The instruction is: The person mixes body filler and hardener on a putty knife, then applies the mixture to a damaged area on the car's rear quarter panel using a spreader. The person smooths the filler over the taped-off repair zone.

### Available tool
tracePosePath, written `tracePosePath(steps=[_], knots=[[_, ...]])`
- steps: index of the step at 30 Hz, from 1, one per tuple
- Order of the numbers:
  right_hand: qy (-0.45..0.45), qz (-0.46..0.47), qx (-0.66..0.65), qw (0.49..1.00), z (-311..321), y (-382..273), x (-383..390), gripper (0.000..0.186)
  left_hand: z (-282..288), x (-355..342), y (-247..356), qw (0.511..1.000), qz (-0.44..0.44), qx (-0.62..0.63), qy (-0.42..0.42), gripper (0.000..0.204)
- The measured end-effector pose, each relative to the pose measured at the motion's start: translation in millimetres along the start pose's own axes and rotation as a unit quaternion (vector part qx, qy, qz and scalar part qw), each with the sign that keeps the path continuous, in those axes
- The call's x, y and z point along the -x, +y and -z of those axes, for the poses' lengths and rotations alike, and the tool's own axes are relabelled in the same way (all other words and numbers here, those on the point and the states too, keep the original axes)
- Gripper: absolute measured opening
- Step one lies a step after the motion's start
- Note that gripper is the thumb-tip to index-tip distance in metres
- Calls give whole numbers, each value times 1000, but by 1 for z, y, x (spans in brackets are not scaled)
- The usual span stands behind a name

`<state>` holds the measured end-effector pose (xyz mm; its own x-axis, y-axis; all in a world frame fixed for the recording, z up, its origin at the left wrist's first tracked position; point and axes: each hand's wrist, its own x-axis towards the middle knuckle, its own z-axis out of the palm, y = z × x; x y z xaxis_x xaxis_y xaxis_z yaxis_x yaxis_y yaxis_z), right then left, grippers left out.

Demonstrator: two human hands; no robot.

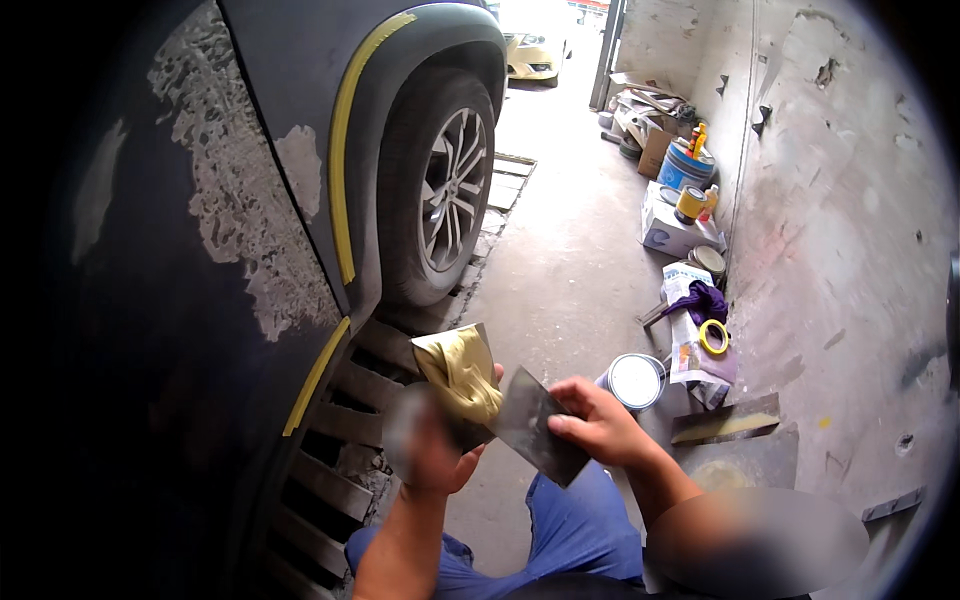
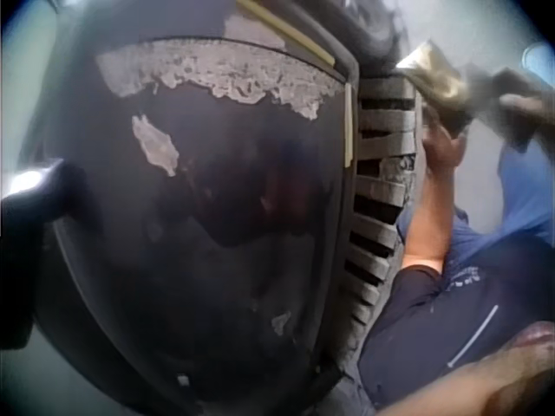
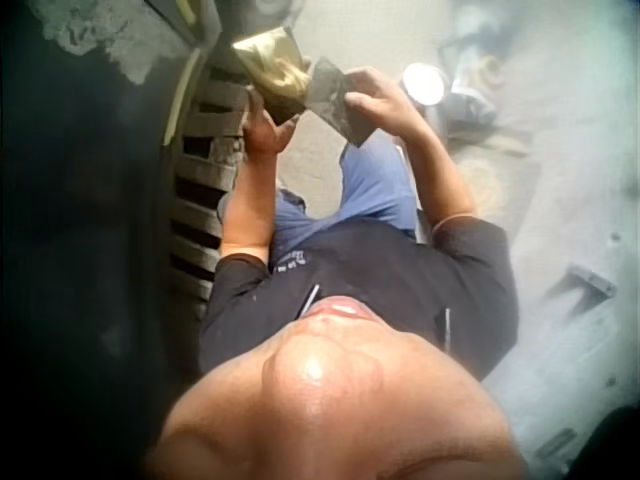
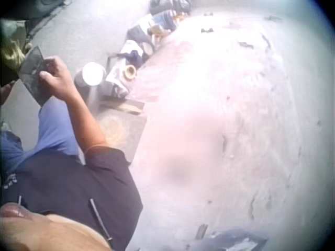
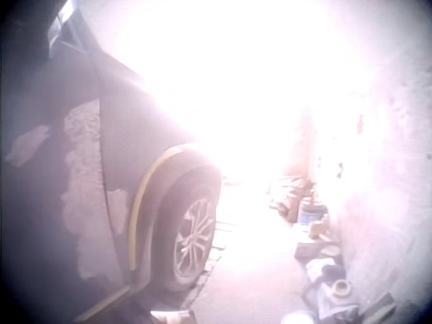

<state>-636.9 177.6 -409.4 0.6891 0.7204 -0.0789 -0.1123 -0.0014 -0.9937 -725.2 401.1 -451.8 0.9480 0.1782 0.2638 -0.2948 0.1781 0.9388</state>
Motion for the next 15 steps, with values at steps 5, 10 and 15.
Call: tracePosePath(steps=[5,10,15], knots=[[-5,62,153,986,22,-49,-30,29,-7,-4,2,971,24,234,-50,43],[-72,272,476,833,14,-129,-12,31,2,-14,21,955,136,218,-146,49],[-140,412,491,754,-4,-106,-1,42,18,2,-2,841,215,442,-227,66]])
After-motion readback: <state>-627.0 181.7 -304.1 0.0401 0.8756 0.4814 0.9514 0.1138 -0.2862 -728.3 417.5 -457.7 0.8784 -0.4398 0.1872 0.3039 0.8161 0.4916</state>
